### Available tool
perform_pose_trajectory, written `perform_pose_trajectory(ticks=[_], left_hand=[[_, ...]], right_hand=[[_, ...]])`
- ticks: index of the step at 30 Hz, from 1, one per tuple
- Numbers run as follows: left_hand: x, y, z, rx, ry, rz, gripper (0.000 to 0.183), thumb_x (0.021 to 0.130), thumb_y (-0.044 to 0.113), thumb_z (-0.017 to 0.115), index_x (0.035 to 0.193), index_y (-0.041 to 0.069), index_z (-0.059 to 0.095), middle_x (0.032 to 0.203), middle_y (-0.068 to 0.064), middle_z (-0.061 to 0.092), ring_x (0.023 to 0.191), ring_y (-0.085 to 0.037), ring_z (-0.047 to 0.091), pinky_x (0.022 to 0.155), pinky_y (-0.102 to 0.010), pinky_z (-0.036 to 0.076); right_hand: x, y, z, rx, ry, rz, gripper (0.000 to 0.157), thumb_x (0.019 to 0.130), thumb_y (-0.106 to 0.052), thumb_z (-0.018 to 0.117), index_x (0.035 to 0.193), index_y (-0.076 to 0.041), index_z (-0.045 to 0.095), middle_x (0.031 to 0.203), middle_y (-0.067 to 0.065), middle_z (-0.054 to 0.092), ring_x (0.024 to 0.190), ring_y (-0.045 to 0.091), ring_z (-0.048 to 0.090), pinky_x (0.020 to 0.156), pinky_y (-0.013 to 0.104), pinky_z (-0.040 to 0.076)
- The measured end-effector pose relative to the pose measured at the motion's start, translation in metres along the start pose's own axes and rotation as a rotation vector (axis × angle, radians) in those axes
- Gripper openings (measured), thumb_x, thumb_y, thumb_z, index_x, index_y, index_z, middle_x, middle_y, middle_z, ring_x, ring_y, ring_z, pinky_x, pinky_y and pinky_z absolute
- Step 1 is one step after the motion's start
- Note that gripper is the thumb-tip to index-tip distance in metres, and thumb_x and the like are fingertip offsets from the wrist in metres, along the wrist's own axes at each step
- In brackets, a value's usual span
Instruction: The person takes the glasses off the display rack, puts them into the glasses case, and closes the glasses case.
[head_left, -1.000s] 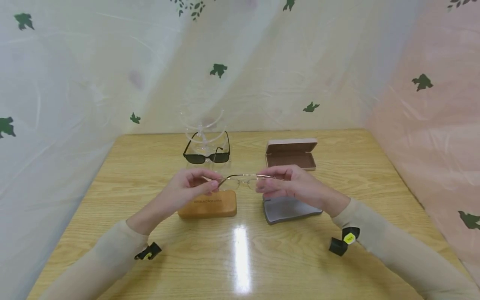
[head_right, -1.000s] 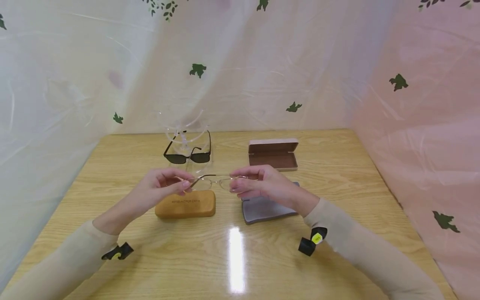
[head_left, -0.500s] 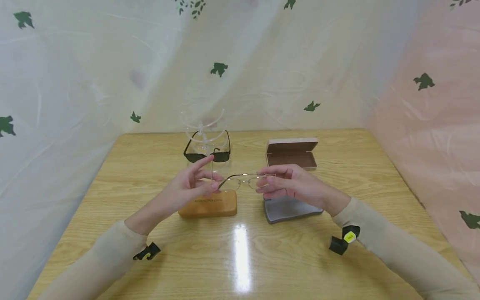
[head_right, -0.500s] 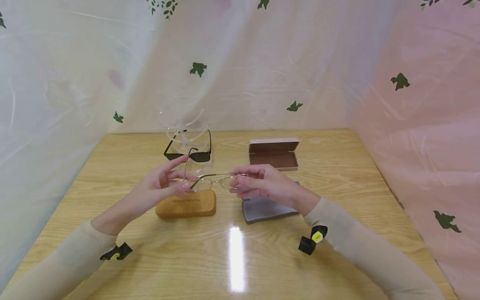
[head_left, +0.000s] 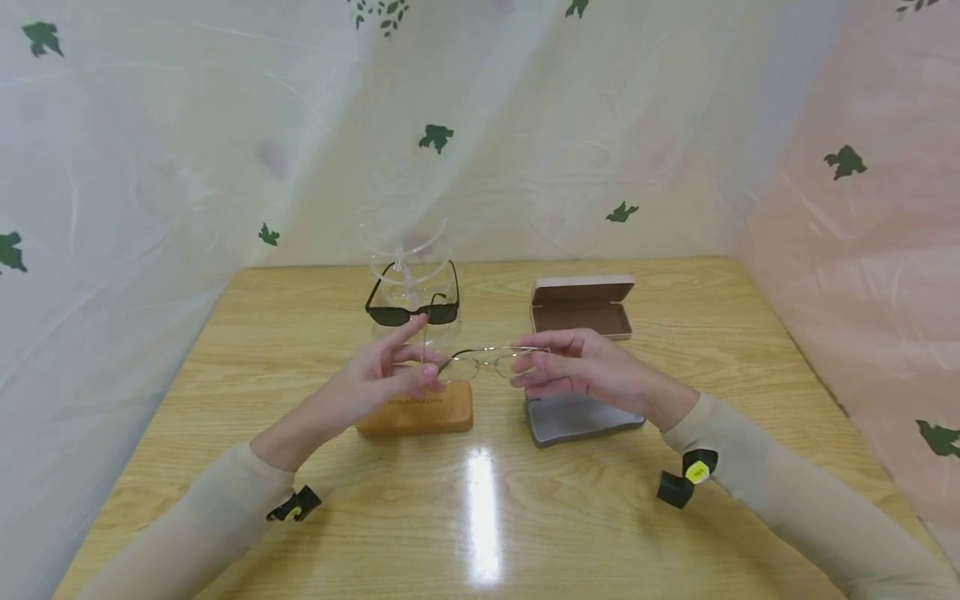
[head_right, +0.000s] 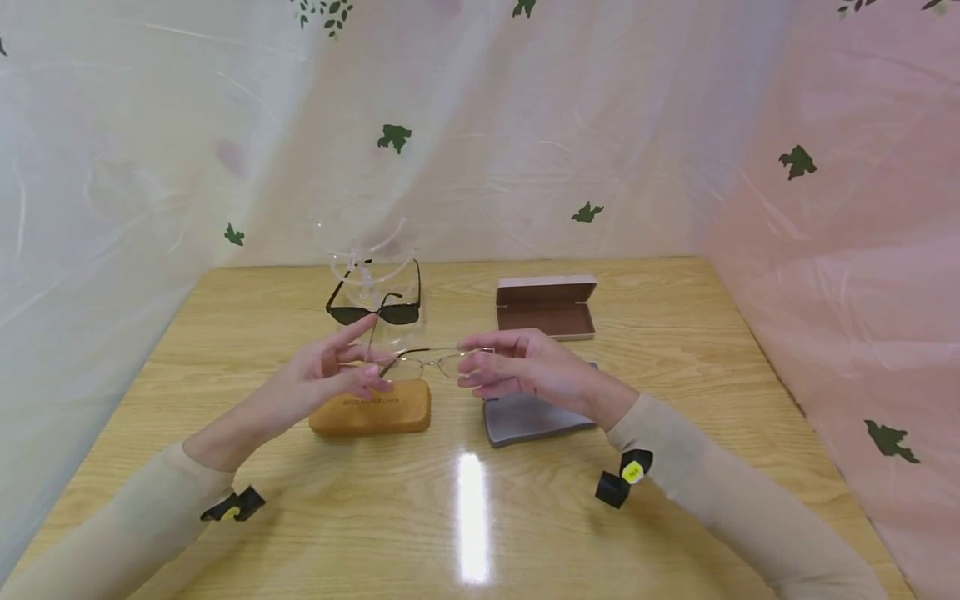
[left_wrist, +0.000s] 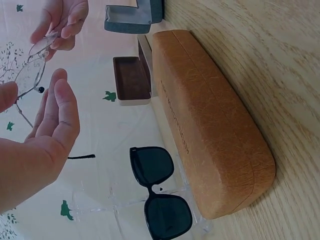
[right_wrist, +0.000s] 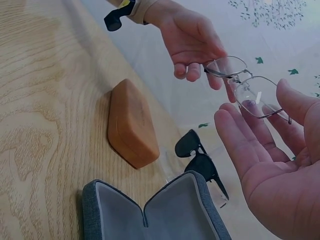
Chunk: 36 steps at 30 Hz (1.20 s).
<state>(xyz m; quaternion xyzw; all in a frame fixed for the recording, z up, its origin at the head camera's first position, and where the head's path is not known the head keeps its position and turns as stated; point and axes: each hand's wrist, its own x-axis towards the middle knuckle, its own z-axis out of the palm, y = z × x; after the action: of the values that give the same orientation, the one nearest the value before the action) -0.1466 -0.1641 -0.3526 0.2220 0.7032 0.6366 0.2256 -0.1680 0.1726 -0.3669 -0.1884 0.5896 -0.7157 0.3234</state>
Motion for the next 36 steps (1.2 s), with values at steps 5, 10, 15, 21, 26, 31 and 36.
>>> perform_pose_trajectory(ticks=[5,10,15,21,26,31,36], left_hand=[[0.0011,-0.0016,0.0002,0.037,-0.007,0.012,0.072,0.105,0.014,0.059,0.163,0.012,0.017,0.136,-0.018,0.059,0.110,-0.035,0.068,0.094,-0.044,0.058],[0.0029,-0.0029,0.0012,0.030,-0.043,0.020,0.059,0.106,0.016,0.056,0.159,0.010,0.031,0.135,-0.018,0.061,0.111,-0.048,0.064,0.095,-0.050,0.056],[0.0037,-0.0039,0.0012,0.047,-0.085,0.044,0.048,0.108,0.017,0.052,0.154,0.005,0.040,0.135,-0.021,0.062,0.109,-0.050,0.064,0.096,-0.047,0.056],[0.0040,-0.0062,0.0015,0.040,-0.133,0.066,0.045,0.110,0.017,0.048,0.153,0.005,0.043,0.129,-0.024,0.064,0.103,-0.047,0.068,0.094,-0.044,0.057],[0.0047,-0.0064,0.0031,0.015,-0.152,0.051,0.042,0.110,0.019,0.047,0.150,0.007,0.047,0.126,-0.026,0.063,0.102,-0.044,0.069,0.097,-0.044,0.056],[0.0054,-0.0069,0.0037,0.001,-0.165,0.044,0.040,0.111,0.021,0.044,0.148,0.006,0.049,0.126,-0.028,0.061,0.102,-0.048,0.068,0.106,-0.045,0.050],[0.0042,-0.0066,0.0032,-0.002,-0.167,0.037,0.040,0.111,0.021,0.043,0.148,0.006,0.050,0.126,-0.029,0.062,0.101,-0.041,0.071,0.110,-0.050,0.044]], right_hand=[[-0.0002,-0.0012,0.0012,-0.001,0.007,0.005,0.051,0.102,-0.013,0.064,0.144,0.009,0.046,0.124,0.018,0.067,0.113,0.033,0.067,0.100,0.053,0.051],[0.0001,-0.0012,0.0015,0.003,0.027,0.012,0.050,0.102,-0.012,0.064,0.144,0.007,0.047,0.124,0.020,0.066,0.106,0.029,0.070,0.097,0.052,0.054],[-0.0002,-0.0019,0.0006,-0.069,0.072,0.034,0.050,0.101,-0.015,0.066,0.143,0.005,0.051,0.123,0.017,0.065,0.101,0.027,0.069,0.095,0.048,0.056],[-0.0016,-0.0038,-0.0004,-0.122,0.088,0.012,0.045,0.101,-0.019,0.066,0.141,-0.001,0.057,0.159,0.015,0.034,0.120,0.034,0.062,0.097,0.048,0.056],[-0.0006,-0.0041,0.0005,-0.075,0.090,0.006,0.035,0.102,-0.012,0.063,0.134,0.001,0.062,0.151,0.015,0.046,0.123,0.030,0.061,0.099,0.052,0.054],[-0.0001,-0.0040,0.0022,-0.049,0.085,0.024,0.037,0.102,-0.008,0.062,0.136,0.007,0.056,0.130,0.019,0.061,0.114,0.030,0.066,0.100,0.054,0.051],[-0.0007,-0.0023,0.0010,-0.042,0.091,0.026,0.039,0.103,-0.011,0.062,0.136,0.010,0.056,0.128,0.015,0.064,0.109,0.030,0.069,0.096,0.055,0.053]])
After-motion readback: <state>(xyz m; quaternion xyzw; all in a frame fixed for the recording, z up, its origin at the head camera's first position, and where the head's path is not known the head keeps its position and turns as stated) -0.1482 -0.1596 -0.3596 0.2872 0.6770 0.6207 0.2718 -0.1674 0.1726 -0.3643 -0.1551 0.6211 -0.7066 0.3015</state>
